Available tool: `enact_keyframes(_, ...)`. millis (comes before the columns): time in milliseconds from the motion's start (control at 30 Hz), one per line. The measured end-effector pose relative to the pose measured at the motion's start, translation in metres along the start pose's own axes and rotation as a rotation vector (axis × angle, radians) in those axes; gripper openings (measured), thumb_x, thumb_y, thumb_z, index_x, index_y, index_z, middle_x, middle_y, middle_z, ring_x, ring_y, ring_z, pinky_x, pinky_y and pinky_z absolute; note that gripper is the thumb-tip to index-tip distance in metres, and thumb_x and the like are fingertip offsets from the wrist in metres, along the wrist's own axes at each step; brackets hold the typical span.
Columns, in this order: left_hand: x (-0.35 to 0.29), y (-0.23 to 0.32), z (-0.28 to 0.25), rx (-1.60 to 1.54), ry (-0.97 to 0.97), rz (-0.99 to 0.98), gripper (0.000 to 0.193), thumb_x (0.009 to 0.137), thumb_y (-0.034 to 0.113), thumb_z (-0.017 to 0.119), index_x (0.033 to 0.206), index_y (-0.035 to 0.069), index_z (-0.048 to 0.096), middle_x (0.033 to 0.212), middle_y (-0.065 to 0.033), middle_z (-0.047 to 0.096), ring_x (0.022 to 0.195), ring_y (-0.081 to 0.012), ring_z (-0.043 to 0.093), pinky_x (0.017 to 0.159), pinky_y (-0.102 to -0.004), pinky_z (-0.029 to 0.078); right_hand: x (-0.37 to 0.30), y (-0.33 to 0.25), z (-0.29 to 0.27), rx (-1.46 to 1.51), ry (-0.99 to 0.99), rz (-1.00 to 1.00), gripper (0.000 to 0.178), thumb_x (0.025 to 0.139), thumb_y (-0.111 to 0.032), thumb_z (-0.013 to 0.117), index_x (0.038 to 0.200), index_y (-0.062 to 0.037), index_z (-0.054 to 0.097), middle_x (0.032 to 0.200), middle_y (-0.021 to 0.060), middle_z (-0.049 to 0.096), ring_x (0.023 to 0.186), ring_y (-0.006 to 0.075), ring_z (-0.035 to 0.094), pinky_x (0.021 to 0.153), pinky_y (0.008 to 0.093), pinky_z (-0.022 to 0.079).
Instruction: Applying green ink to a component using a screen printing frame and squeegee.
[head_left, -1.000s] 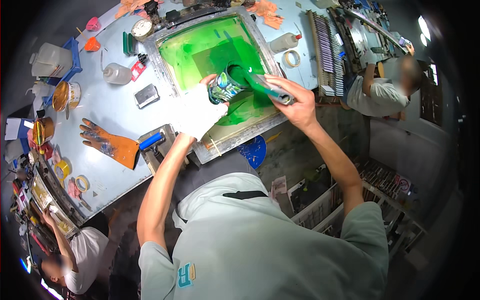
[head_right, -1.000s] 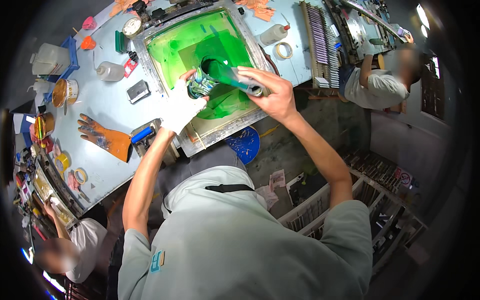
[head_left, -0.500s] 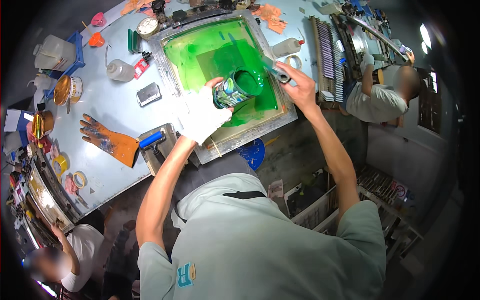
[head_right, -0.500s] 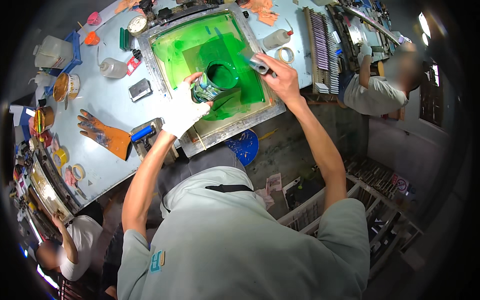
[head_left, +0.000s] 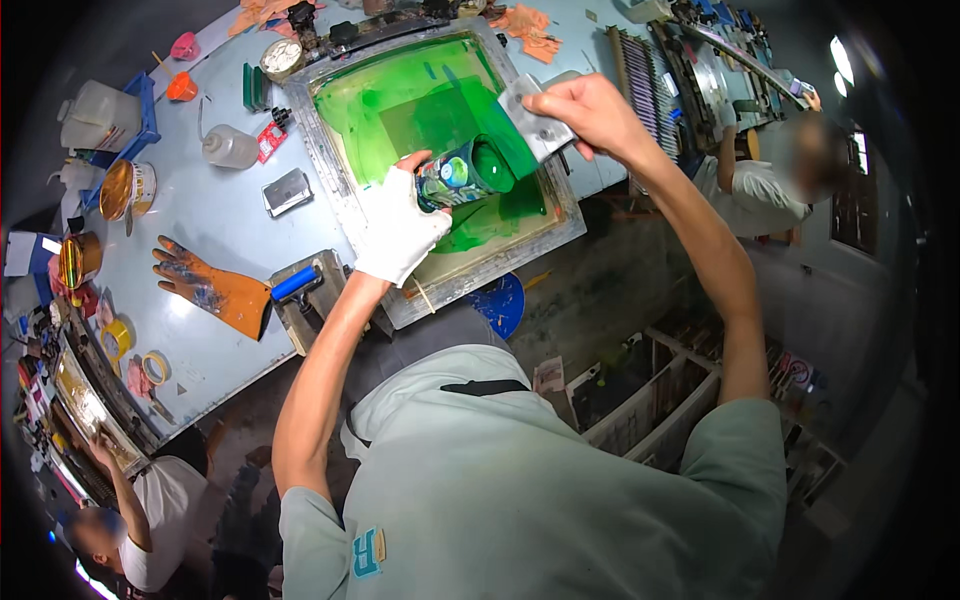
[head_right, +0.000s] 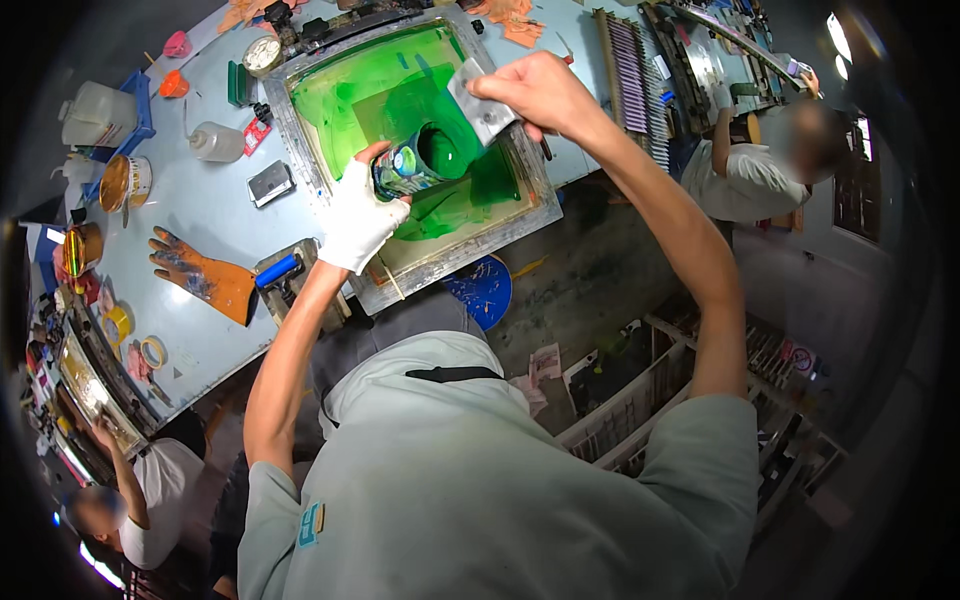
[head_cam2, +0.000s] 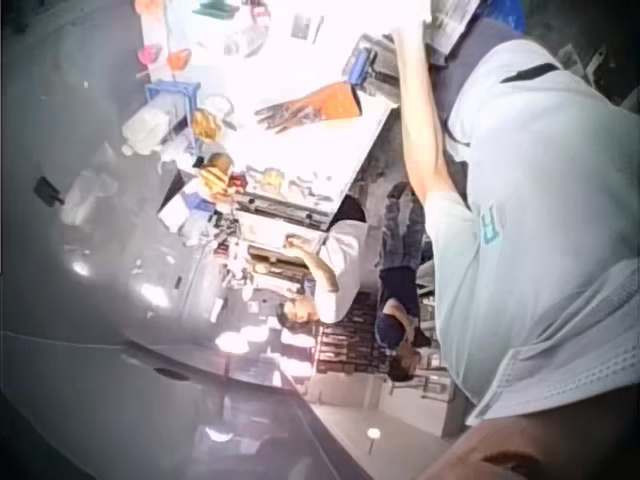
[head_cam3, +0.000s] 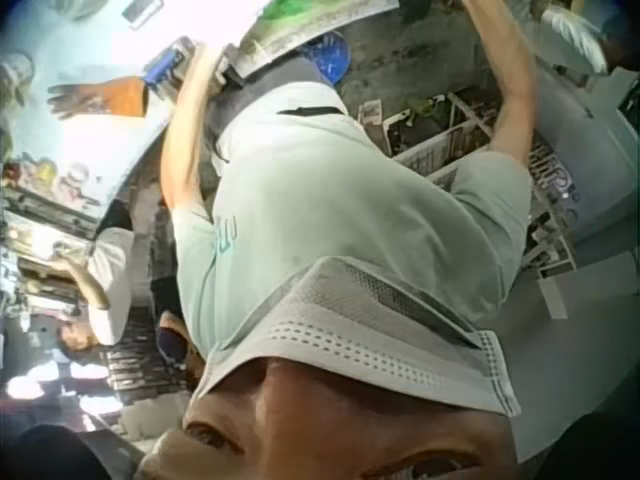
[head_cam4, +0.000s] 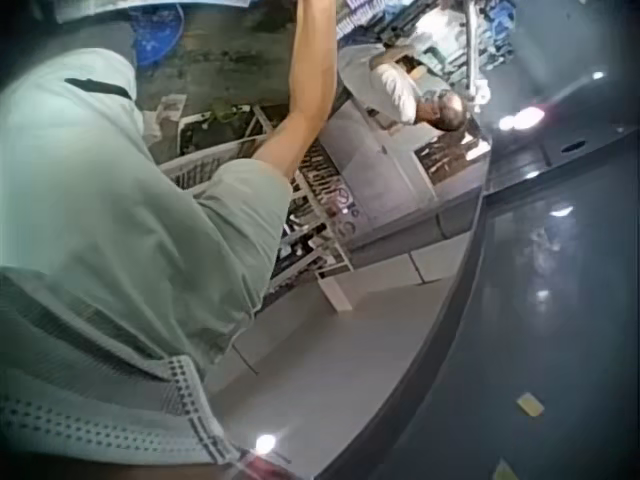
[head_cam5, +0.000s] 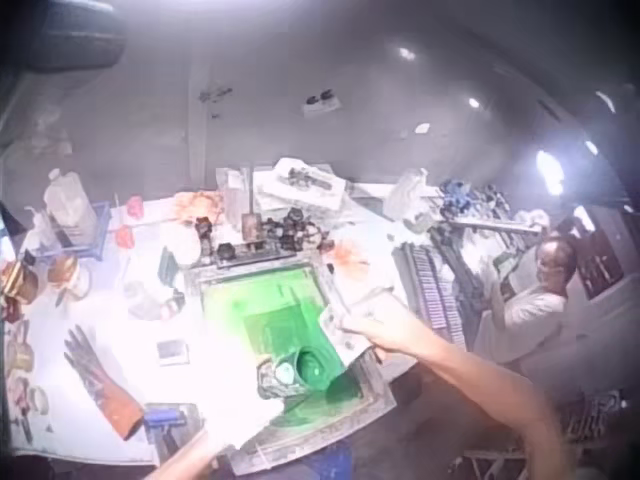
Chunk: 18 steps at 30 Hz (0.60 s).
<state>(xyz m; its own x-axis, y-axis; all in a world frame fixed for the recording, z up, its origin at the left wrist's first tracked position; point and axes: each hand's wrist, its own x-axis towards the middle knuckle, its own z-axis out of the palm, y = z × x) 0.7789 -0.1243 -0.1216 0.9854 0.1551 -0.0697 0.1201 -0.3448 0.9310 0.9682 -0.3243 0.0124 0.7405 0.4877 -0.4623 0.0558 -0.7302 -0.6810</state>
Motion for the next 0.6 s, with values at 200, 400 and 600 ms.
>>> enact_keyframes(200,-0.002,-0.003,0.000,0.047,0.023,0.089,0.077,0.072,0.014,0.079,0.142,0.008,0.047,0.124,-0.0177,0.061,0.113,-0.0322,0.062,0.098,-0.0389,0.049,0.042,0.015,-0.008,0.002,0.144,0.029,0.039,0.095,-0.040,0.070,0.075,-0.0060,0.066,0.050,-0.0077,0.046,0.036,0.0037,0.046,0.035,0.0224,0.027)
enact_keyframes(400,0.000,-0.022,-0.010,-0.025,0.023,-0.048,0.084,0.066,0.020,0.084,0.141,0.006,0.049,0.104,-0.0140,0.065,0.096,-0.0278,0.064,0.086,-0.0382,0.052,-0.018,0.044,0.010,0.536,0.110,-0.080,0.031,0.098,-0.030,0.069,0.093,0.0003,0.070,0.066,0.0000,0.062,0.050,0.0035,0.053,0.043,0.0179,0.038)
enact_keyframes(600,0.006,-0.046,-0.010,-0.381,-0.129,-0.164,0.086,0.067,0.025,0.088,0.140,0.003,0.050,0.087,-0.0060,0.060,0.075,-0.0151,0.057,0.067,-0.0323,0.047,-0.020,0.051,0.037,0.588,0.135,-0.137,0.027,0.099,-0.024,0.069,0.105,0.0026,0.071,0.072,0.0011,0.064,0.055,0.0042,0.053,0.049,0.0186,0.040)
